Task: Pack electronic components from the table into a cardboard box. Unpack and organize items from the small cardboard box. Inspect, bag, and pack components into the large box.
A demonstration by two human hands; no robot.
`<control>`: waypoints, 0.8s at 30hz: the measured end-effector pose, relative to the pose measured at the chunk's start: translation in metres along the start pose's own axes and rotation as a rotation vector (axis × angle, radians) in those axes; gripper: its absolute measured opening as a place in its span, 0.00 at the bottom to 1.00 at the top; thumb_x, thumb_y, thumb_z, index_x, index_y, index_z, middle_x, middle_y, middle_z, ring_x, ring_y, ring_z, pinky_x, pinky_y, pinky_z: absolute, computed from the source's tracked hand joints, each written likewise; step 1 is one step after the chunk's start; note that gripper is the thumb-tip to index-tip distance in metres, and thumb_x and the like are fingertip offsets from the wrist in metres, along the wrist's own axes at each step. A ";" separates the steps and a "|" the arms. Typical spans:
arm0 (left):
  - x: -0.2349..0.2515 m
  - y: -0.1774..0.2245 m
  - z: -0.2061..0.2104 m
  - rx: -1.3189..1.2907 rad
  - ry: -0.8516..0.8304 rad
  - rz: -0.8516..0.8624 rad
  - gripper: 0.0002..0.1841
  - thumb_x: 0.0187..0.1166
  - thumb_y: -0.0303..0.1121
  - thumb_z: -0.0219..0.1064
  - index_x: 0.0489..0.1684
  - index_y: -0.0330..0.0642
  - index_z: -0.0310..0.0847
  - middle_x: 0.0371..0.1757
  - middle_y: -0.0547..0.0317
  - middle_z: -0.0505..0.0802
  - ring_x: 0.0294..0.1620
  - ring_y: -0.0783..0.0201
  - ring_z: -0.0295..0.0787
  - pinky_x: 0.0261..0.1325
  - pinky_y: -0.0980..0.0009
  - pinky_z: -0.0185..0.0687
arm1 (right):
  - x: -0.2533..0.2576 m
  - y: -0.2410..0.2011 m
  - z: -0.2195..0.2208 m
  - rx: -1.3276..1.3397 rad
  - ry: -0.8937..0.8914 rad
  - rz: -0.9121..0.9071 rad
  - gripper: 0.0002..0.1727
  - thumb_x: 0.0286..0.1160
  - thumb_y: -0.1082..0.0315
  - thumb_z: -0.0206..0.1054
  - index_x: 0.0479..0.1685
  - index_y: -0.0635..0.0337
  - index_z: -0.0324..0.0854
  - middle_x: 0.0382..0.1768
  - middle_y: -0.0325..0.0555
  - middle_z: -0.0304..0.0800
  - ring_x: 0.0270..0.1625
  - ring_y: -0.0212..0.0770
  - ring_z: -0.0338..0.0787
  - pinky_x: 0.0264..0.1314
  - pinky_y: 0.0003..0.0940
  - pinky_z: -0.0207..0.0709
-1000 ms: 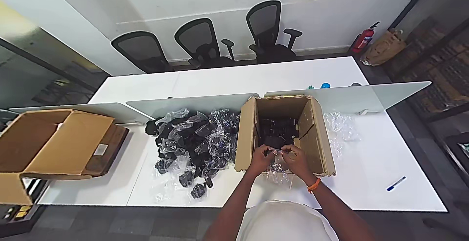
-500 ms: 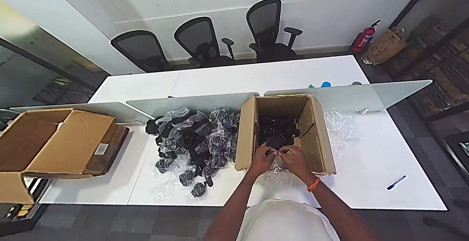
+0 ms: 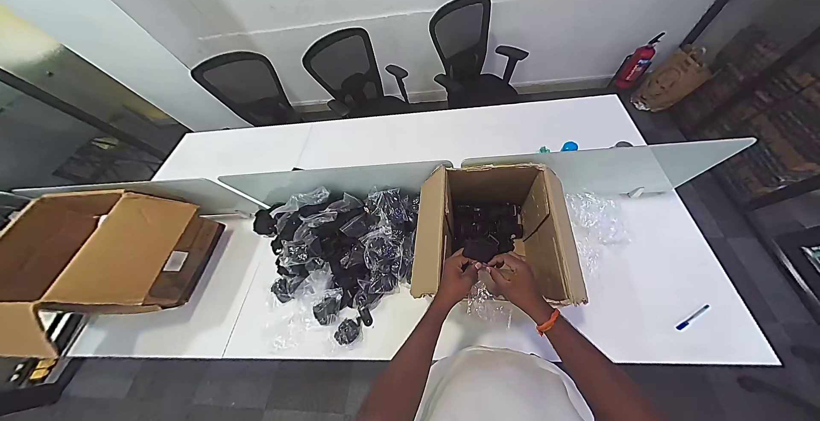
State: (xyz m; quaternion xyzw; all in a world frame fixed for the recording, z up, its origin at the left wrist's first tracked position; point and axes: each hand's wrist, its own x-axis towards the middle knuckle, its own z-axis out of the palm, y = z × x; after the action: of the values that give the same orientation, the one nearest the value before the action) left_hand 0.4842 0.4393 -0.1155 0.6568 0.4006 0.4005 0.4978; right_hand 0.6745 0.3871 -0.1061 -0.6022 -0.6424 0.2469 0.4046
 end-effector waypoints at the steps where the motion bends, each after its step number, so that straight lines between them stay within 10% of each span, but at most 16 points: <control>1: 0.000 -0.001 0.000 0.001 0.018 0.004 0.08 0.74 0.24 0.67 0.26 0.34 0.89 0.44 0.49 0.95 0.49 0.65 0.91 0.60 0.65 0.87 | 0.000 0.000 0.000 -0.002 -0.005 -0.001 0.07 0.72 0.56 0.73 0.41 0.46 0.91 0.42 0.28 0.93 0.52 0.30 0.87 0.72 0.44 0.70; 14: 0.005 0.006 -0.001 -0.258 0.117 -0.255 0.07 0.83 0.28 0.66 0.40 0.32 0.86 0.32 0.56 0.91 0.33 0.68 0.87 0.42 0.71 0.85 | 0.008 -0.005 -0.008 0.552 0.212 0.219 0.18 0.58 0.77 0.81 0.48 0.66 0.83 0.39 0.48 0.95 0.41 0.41 0.95 0.45 0.35 0.91; 24: 0.005 0.014 -0.002 -0.249 -0.047 -0.318 0.10 0.71 0.26 0.78 0.43 0.30 0.88 0.42 0.50 0.95 0.40 0.63 0.94 0.49 0.64 0.92 | 0.010 -0.010 -0.007 0.633 0.031 0.203 0.26 0.62 0.81 0.78 0.62 0.66 0.75 0.42 0.49 0.95 0.42 0.42 0.95 0.45 0.35 0.92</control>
State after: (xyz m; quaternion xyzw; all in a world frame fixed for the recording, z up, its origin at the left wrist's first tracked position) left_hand 0.4860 0.4418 -0.1010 0.5279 0.4349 0.3480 0.6412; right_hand 0.6747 0.3945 -0.0919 -0.5114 -0.4643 0.4639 0.5547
